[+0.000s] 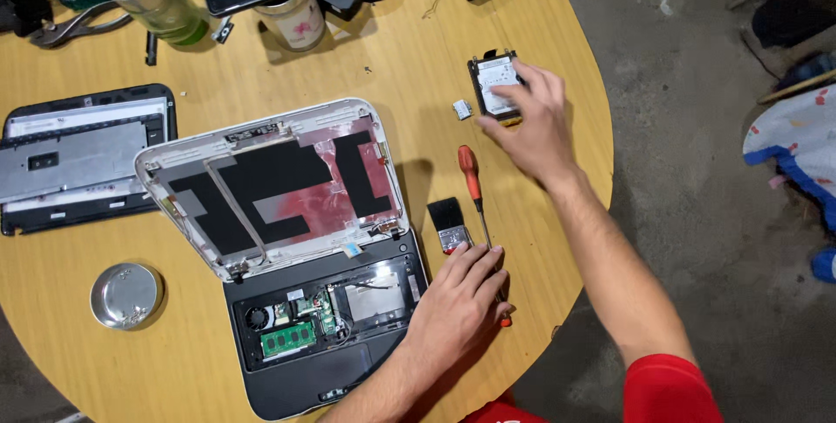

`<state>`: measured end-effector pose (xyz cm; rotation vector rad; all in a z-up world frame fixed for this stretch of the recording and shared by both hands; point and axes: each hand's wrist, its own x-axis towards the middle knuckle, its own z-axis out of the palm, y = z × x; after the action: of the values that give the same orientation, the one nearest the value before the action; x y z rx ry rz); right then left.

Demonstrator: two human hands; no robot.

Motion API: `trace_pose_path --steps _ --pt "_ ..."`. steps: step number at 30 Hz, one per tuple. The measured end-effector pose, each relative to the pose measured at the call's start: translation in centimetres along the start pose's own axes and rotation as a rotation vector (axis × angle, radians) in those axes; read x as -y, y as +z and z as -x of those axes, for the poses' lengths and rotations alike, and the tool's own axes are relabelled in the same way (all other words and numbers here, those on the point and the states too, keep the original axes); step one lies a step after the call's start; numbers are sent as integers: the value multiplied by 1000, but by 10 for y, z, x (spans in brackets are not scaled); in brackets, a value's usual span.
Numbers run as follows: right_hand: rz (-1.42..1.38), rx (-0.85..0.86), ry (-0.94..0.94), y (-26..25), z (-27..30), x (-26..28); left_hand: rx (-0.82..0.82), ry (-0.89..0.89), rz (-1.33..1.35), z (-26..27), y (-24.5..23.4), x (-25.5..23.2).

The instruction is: The person uses a screwdriver to remove screws from a disassembled laptop and places them into a small metal container. They then lift and remove the hard drive from the laptop chassis and set it on the table.

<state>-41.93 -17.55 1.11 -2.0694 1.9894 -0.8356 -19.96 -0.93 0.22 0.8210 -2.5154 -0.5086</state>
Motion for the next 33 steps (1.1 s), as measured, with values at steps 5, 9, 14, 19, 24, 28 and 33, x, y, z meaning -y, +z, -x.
trace_pose_path --steps 5,9,14,19,24,28,33 --pt "172 -12 -173 27 -17 15 -22 -5 36 2 3 -2" --pt "93 -14 -251 44 -21 -4 -11 -27 71 0 -2 -3" --pt "5 194 -194 24 -24 1 -42 -14 94 -5 -10 -3" --pt "10 211 -339 15 -28 -10 -20 -37 119 -8 -14 -3" --pt "-3 322 -365 0 -32 -23 1 -68 162 -7 -7 0" --pt "-13 243 -467 16 -37 -26 2 -69 171 -8 -7 2" --pt "-8 353 -398 11 -44 -7 -10 -47 176 -7 -6 4"
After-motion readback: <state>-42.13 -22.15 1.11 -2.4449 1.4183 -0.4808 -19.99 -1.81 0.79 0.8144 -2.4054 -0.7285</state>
